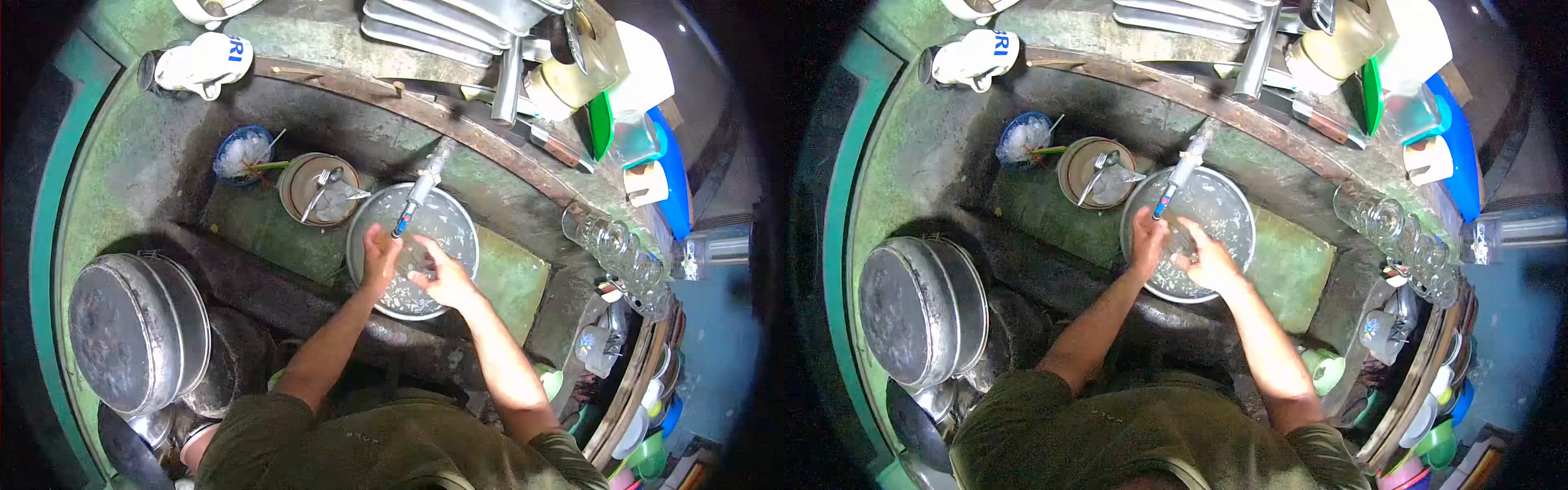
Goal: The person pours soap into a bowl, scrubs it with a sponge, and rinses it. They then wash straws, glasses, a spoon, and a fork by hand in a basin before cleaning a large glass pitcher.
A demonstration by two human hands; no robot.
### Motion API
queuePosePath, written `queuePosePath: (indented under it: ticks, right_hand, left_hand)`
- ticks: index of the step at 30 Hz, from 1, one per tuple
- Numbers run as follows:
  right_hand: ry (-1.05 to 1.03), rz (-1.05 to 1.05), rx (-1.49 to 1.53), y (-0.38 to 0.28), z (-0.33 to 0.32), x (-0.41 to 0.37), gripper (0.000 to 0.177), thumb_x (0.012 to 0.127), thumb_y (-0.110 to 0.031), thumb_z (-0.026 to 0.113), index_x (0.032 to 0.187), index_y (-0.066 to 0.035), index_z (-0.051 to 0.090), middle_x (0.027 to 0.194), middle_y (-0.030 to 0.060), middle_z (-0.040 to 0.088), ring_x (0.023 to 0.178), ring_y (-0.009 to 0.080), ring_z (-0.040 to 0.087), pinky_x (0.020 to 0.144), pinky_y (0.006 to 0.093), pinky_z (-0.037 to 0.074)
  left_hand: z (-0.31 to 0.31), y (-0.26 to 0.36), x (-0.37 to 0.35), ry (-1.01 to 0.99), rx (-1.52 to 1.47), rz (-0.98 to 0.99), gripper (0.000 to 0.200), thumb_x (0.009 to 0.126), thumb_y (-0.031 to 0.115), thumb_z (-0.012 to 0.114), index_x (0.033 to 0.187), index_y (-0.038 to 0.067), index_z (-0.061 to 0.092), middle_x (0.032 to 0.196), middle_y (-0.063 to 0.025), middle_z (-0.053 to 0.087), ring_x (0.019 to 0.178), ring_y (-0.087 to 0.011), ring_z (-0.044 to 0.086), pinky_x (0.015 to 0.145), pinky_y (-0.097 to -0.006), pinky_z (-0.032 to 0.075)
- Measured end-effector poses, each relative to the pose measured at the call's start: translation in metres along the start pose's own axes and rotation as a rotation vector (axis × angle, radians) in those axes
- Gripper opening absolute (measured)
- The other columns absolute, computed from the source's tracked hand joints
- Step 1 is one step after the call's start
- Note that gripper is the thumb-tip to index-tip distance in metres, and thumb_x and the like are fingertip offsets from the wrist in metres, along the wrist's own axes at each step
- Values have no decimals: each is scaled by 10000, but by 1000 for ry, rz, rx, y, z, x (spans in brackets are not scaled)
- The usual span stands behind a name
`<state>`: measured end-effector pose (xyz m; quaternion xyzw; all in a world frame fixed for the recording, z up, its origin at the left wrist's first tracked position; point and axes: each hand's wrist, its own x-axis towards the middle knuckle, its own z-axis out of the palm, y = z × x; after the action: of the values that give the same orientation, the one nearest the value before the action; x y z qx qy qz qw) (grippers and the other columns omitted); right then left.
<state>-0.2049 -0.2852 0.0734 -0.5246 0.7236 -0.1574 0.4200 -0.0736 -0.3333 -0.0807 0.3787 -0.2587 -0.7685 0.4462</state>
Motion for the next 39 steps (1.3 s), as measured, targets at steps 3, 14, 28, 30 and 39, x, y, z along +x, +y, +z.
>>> queuePosePath:
  ticks: [3, 14, 28, 30, 39]
  right_hand:
    - [81, -311, -66, 8, 29, 20, 692, 734, -14, 711, 1346, -170, 428, 1247, 213, 562, 1102, 411, 574, 900, 470, 502]
    - [25, -118, -289, 7, 60, 54, 109, 804, -92, 653, 891, -30, 676, 807, 181, 672, 799, 279, 679, 749, 382, 537]
    - [407, -104, 40, -5, 79, 83, 128, 777, -132, 724, 850, -36, 681, 730, 173, 654, 686, 332, 671, 633, 426, 537]
    - [421, -258, -158, -11, 81, 88, 121, 785, -83, 701, 855, 6, 659, 753, 181, 653, 671, 332, 671, 598, 430, 537]
    - [322, -387, -203, 19, 86, 36, 123, 766, -70, 710, 727, -15, 608, 759, 182, 625, 758, 355, 633, 652, 418, 524]
  left_hand:
    - [-13, 6, 10, 6, 672, 512, 802, 800, 125, 749, 1398, 23, 225, 1173, -118, 514, 983, -187, 537, 911, -363, 430]
    - [-14, 74, 42, -263, 1096, 225, 388, 781, 178, 623, 1154, 92, 553, 1097, -152, 611, 1001, -284, 599, 833, -402, 483]
    - [-36, 7, 25, -15, -366, -375, 551, 975, 582, 340, 1224, 129, 531, 1104, -22, 597, 1064, -169, 557, 958, -371, 419]
    - [-34, -1, 24, -55, -517, -255, 562, 961, 592, 367, 1265, 139, 502, 1088, -1, 567, 1078, -194, 533, 980, -402, 397]
    - [-20, 56, 26, -92, -6, -167, 493, 986, 425, 465, 1250, 18, 552, 1225, -87, 591, 1098, -172, 559, 958, -321, 427]
